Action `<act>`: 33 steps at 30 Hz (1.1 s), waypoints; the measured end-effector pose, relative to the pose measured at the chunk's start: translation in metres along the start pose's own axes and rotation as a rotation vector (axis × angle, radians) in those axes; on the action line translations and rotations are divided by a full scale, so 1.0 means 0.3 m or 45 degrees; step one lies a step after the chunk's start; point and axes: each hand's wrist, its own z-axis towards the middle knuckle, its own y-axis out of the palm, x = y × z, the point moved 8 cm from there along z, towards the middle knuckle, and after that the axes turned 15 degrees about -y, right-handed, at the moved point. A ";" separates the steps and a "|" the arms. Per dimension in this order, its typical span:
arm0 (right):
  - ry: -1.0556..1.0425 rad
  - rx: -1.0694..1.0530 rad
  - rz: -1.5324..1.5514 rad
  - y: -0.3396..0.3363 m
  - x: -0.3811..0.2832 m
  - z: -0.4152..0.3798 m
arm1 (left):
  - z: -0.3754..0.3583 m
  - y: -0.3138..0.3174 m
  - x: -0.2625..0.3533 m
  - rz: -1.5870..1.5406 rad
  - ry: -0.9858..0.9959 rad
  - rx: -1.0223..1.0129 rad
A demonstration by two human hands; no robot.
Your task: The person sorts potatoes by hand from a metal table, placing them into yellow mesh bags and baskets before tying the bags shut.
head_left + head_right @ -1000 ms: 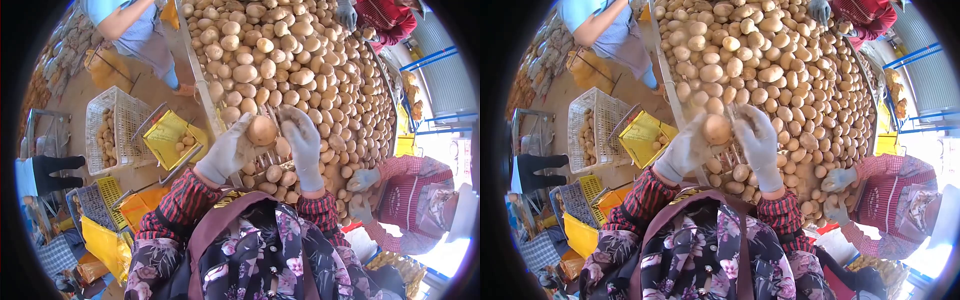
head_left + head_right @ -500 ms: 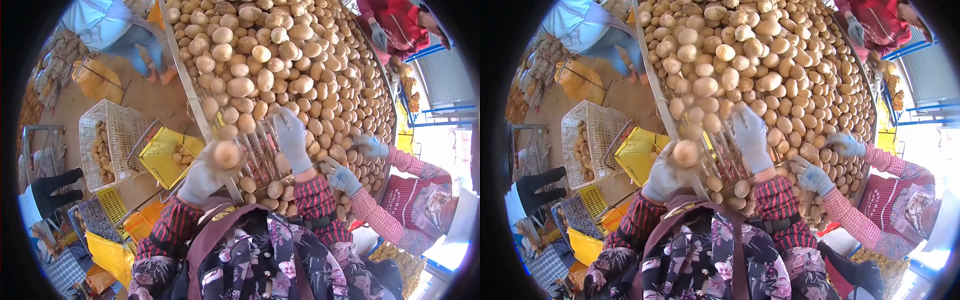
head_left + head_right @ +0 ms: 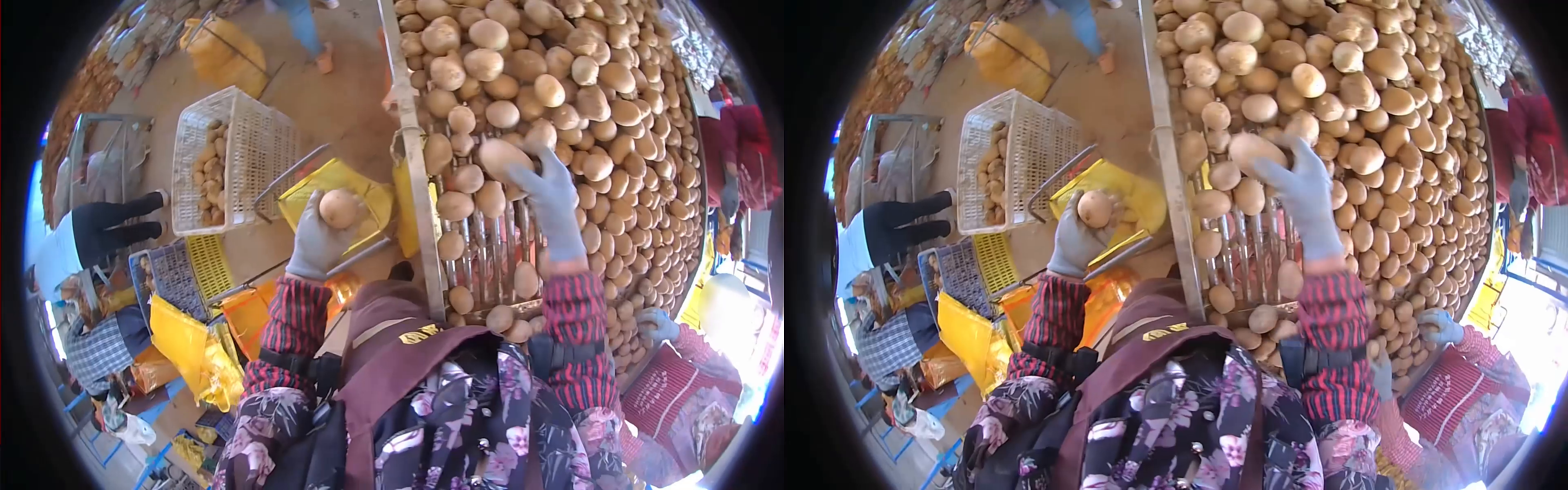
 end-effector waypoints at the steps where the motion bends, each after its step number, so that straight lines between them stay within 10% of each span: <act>1: 0.028 -0.022 0.313 -0.011 -0.013 -0.048 | -0.030 0.050 -0.018 -0.157 -0.121 0.067; 8: 0.303 0.464 1.023 -0.009 0.044 -0.339 | -0.018 0.064 -0.052 -0.337 -0.331 -0.492; 13: 0.482 0.218 1.484 0.121 0.000 -0.397 | -0.052 -0.006 0.087 1.090 0.543 0.566; 17: 0.408 0.139 1.498 0.181 -0.081 -0.419 | -0.258 0.602 -0.210 1.312 0.572 -0.295; 22: 0.208 0.153 1.187 0.209 -0.052 -0.492 | -0.317 0.762 -0.376 1.707 1.036 -0.275; 25: 0.197 -0.102 1.060 0.229 -0.062 -0.538 | -0.172 0.587 -0.421 0.652 0.167 -0.319; 27: -0.246 -0.574 -0.563 0.245 -0.181 -0.558 | -0.178 0.429 -0.369 0.264 0.079 -0.392; 29: -0.157 -0.616 -0.168 0.275 -0.199 -0.589 | -0.231 0.346 -0.429 -0.352 -0.436 -0.557; 33: 0.050 -0.566 0.021 0.195 -0.118 -0.616 | -0.451 -0.114 -0.160 -0.709 0.235 -0.381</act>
